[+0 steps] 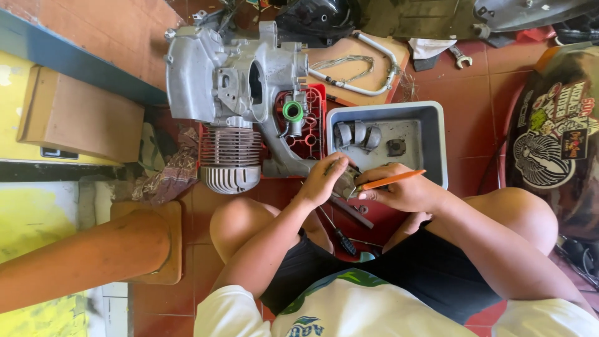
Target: Cleaning a motorcycle piston and its rings using a brush and cleaning solution
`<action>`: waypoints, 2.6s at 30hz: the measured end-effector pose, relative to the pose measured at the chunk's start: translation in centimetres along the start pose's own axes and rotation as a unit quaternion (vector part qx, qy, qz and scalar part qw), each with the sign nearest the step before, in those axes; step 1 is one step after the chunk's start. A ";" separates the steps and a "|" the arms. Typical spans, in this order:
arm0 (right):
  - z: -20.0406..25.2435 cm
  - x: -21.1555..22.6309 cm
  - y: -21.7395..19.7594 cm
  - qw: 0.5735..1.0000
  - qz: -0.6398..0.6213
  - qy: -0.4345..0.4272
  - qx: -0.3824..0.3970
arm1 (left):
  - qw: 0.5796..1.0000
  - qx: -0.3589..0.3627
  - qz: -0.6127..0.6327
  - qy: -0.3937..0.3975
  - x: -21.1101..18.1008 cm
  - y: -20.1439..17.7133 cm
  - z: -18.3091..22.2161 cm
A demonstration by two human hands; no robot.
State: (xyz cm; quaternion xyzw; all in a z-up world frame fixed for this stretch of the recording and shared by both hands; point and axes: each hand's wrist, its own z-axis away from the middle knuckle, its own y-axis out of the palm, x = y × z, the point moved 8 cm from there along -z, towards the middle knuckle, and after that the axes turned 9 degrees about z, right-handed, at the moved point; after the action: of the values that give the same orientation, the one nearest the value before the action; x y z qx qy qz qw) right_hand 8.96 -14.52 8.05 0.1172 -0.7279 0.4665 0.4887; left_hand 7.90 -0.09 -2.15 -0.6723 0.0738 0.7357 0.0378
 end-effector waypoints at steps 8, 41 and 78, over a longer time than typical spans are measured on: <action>0.8 -1.3 -2.1 0.975 0.150 0.043 -0.157 | 0.979 -0.115 0.149 -0.084 1.0 -0.1 -0.2; -0.3 -0.4 -0.2 0.988 -0.086 0.084 -0.098 | 0.981 -0.145 0.125 -0.038 1.3 -0.9 1.0; 2.4 -4.5 -2.8 0.974 0.013 0.024 -0.223 | 0.977 -0.137 -0.039 0.158 -5.2 -0.3 2.0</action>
State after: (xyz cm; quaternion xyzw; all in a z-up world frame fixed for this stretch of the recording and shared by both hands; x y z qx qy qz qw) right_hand 11.52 -19.26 5.71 -0.0154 -0.8033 0.3010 0.5137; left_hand 6.46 0.75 3.17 -0.7809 -0.0488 0.6216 -0.0381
